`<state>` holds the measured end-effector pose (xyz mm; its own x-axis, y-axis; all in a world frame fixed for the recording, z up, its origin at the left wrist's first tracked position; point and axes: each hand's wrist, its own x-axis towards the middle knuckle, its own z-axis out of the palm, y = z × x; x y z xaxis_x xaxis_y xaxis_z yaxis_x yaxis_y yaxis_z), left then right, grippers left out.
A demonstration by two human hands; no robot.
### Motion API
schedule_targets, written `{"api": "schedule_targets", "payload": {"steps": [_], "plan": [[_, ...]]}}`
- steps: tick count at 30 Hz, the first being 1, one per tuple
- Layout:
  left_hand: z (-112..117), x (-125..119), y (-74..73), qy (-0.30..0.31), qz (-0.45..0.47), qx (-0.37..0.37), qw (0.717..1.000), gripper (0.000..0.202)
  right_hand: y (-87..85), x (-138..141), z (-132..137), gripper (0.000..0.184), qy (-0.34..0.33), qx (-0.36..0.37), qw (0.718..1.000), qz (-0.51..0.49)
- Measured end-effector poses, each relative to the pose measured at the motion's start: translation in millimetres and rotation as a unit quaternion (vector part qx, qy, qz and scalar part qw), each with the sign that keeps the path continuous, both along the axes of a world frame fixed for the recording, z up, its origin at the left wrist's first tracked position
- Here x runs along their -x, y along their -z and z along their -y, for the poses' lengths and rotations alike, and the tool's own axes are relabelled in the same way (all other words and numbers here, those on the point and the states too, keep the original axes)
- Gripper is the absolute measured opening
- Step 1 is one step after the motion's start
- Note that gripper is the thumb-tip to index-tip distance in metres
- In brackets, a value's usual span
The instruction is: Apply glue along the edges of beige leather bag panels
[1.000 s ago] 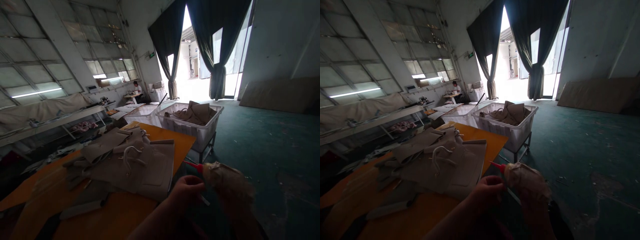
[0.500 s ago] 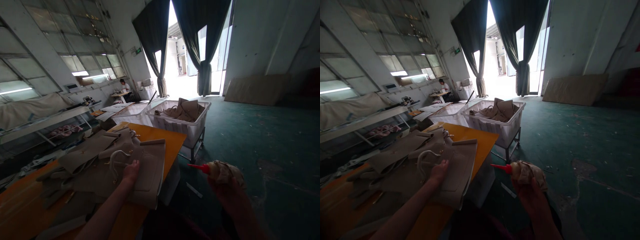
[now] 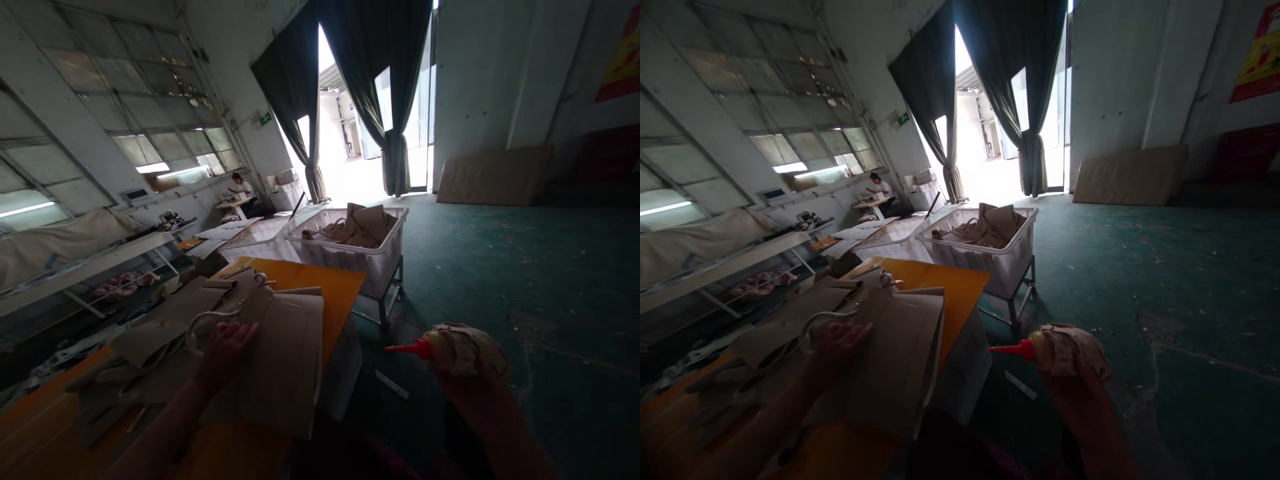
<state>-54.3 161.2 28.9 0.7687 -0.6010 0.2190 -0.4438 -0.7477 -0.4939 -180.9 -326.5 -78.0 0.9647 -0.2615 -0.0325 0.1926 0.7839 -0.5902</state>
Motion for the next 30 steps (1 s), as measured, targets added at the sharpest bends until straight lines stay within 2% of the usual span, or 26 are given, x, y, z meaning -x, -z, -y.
{"api": "schedule_targets", "payload": {"steps": [3, 6, 8, 9, 10, 12, 14, 16, 18, 20, 21, 22, 24, 26, 28, 30], "plan": [[-17, 3, -33.0, 0.094, 0.043, 0.081, 0.991, 0.053, -3.2, 0, 3, 0.053, 0.01, 0.001, 1.0, -0.009], [-25, -3, -59.9, 0.106, -0.009, 0.184, 0.977, 0.051, -4.8, -4, 1, 0.057, 0.034, 0.014, 0.999, -0.009], [-23, -15, -64.4, 0.085, -0.083, 0.257, 0.959, 0.047, -3.9, -8, -2, 0.053, 0.057, 0.018, 0.998, -0.011], [-20, -25, -60.6, 0.072, -0.126, 0.295, 0.945, 0.046, -2.6, -10, -3, 0.049, 0.063, 0.019, 0.998, -0.012], [-15, -36, -52.4, 0.057, -0.167, 0.334, 0.926, 0.045, -0.8, -12, -5, 0.046, 0.064, 0.02, 0.998, -0.012], [0, -63, -24.4, 0.024, -0.246, 0.406, 0.88, 0.044, 4.2, -17, -7, 0.042, 0.055, 0.022, 0.998, -0.012], [19, -92, 13.0, -0.024, -0.295, 0.466, 0.834, 0.043, 10.0, -21, -8, 0.042, 0.045, 0.016, 0.999, -0.015], [36, -118, 50.2, -0.07, -0.306, 0.515, 0.798, 0.043, 15.7, -26, -9, 0.041, 0.034, -0.002, 0.999, -0.026], [49, -136, 79.2, -0.086, -0.321, 0.545, 0.77, 0.047, 21.1, -32, -9, 0.04, 0.022, -0.019, 0.999, -0.036], [55, -145, 96.4, -0.079, -0.338, 0.551, 0.759, 0.048, 26.9, -40, -7, 0.041, 0.018, -0.023, 0.999, -0.041], [58, -146, 100.7, -0.079, -0.338, 0.542, 0.765, 0.045, 30.4, -44, -6, 0.042, 0.017, -0.023, 0.999, -0.042], [60, -144, 102.6, -0.088, -0.33, 0.518, 0.784, 0.041, 34.3, -50, -4, 0.043, 0.017, -0.022, 0.999, -0.042], [67, -134, 101.5, -0.128, -0.284, 0.424, 0.85, 0.034, 43.0, -61, 1, 0.045, 0.016, -0.02, 0.999, -0.045], [78, -120, 97.9, -0.188, -0.222, 0.289, 0.912, 0.036, 51.5, -71, 5, 0.047, 0.012, -0.017, 0.999, -0.048], [93, -106, 96.2, -0.251, -0.173, 0.189, 0.934, 0.046, 57.4, -77, 8, 0.048, 0.009, -0.015, 0.999, -0.049], [108, -96, 98.2, -0.305, -0.163, 0.174, 0.922, 0.05, 59.7, -79, 8, 0.047, 0.03, -0.019, 0.998, -0.054]]}}
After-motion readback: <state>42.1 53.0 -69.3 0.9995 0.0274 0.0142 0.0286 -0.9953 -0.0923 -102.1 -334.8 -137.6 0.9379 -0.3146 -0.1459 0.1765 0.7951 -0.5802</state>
